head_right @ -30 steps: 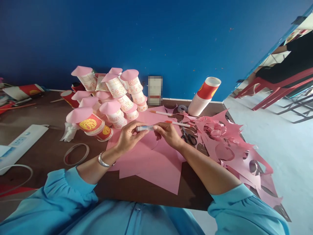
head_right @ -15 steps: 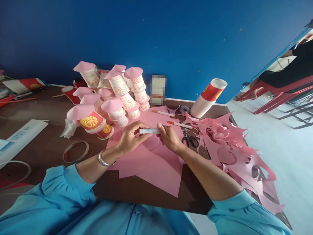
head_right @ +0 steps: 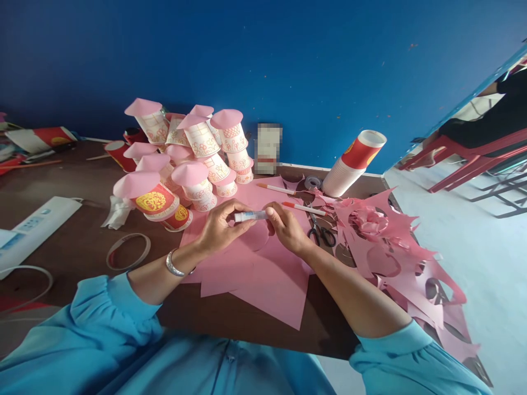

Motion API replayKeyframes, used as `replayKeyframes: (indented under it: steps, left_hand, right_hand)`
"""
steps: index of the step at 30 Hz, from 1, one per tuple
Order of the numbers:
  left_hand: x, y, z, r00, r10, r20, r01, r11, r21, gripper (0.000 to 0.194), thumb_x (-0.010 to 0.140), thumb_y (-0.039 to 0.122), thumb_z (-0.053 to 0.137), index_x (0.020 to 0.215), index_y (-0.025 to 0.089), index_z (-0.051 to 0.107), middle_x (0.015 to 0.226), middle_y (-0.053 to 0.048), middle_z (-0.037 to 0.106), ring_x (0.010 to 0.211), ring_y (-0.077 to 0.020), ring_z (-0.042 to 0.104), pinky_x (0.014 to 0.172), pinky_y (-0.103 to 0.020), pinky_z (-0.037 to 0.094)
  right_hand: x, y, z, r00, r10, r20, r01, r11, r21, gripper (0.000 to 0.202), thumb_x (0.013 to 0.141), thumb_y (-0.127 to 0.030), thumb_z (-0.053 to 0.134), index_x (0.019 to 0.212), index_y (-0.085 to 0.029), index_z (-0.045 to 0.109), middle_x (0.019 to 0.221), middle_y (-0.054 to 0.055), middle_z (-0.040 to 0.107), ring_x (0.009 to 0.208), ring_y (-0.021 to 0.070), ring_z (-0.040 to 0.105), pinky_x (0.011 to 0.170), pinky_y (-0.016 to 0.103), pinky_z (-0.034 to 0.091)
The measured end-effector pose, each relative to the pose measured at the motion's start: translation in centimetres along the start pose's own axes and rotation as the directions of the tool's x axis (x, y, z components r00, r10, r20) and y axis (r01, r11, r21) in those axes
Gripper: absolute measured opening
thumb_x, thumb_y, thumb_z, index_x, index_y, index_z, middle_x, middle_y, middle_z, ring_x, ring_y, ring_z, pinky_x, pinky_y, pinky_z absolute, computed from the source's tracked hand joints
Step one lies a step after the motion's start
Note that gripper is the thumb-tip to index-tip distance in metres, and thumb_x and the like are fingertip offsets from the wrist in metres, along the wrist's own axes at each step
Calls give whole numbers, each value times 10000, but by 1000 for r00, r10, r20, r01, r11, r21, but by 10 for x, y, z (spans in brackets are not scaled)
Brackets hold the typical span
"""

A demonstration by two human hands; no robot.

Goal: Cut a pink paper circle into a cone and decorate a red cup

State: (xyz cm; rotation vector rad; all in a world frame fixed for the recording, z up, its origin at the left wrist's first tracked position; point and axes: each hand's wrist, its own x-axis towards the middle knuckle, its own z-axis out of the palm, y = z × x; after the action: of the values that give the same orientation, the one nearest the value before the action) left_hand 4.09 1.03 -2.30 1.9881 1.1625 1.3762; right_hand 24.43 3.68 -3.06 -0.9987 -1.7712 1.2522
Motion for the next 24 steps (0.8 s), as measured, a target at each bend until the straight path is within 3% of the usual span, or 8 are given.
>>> replayKeyframes:
  steps: [2,6,11,16,20,22,24]
  left_hand:
    - [0,0,0,1000,14,1,-14,1000,6,119,877,258,782,900,199,682,794,5,717,648,-108,596,579,-230,475]
    - [-1,0,1,999,38,15,-38,998,42,99,878,236,771,914,194,690,812,-8,727,662,-112,598,593,-236,479]
    - [-2,0,0,1000,-11,15,10,998,64,99,876,241,771,918,196,693,843,-21,750,676,-121,627,597,-244,494]
    - [-4,-2,1,999,45,4,-45,997,67,124,864,218,782,952,204,697,873,-22,755,767,-145,691,658,-257,536]
    - [-4,-3,4,996,86,-5,-86,995,43,118,887,237,785,948,206,689,883,-25,760,815,-154,711,727,-271,564]
    - [-4,-5,4,997,82,14,-82,996,19,235,882,301,810,1052,203,680,974,-48,775,832,-156,716,752,-279,579]
    - [-4,-7,1,998,47,34,-47,999,12,454,844,354,852,1212,196,638,1081,-75,772,799,-145,709,719,-271,583]
  right_hand:
    - [0,0,0,1000,-18,11,18,1000,-15,623,943,-819,479,804,-216,550,586,-31,560,517,121,537,533,255,443]
    - [0,-2,1,990,114,81,-118,992,43,668,939,-850,419,699,-229,468,513,-63,450,406,100,463,454,255,414]
    - [1,-1,0,990,87,111,-102,986,136,656,923,-840,483,712,-218,483,588,-55,460,469,101,502,488,257,468]
    - [0,8,2,981,128,148,-162,955,249,591,966,-751,533,735,-207,532,617,-39,498,504,112,533,516,267,490]
    - [1,6,7,976,148,162,-205,877,433,525,820,-700,772,873,-195,639,670,-24,592,538,120,549,522,272,514]
    - [3,0,8,983,150,105,-183,843,506,500,721,-606,896,916,-202,674,647,-51,568,515,103,501,519,267,516]
    - [3,-7,5,993,119,-22,-90,846,525,448,711,-541,921,925,-215,701,614,-74,514,510,95,451,528,267,517]
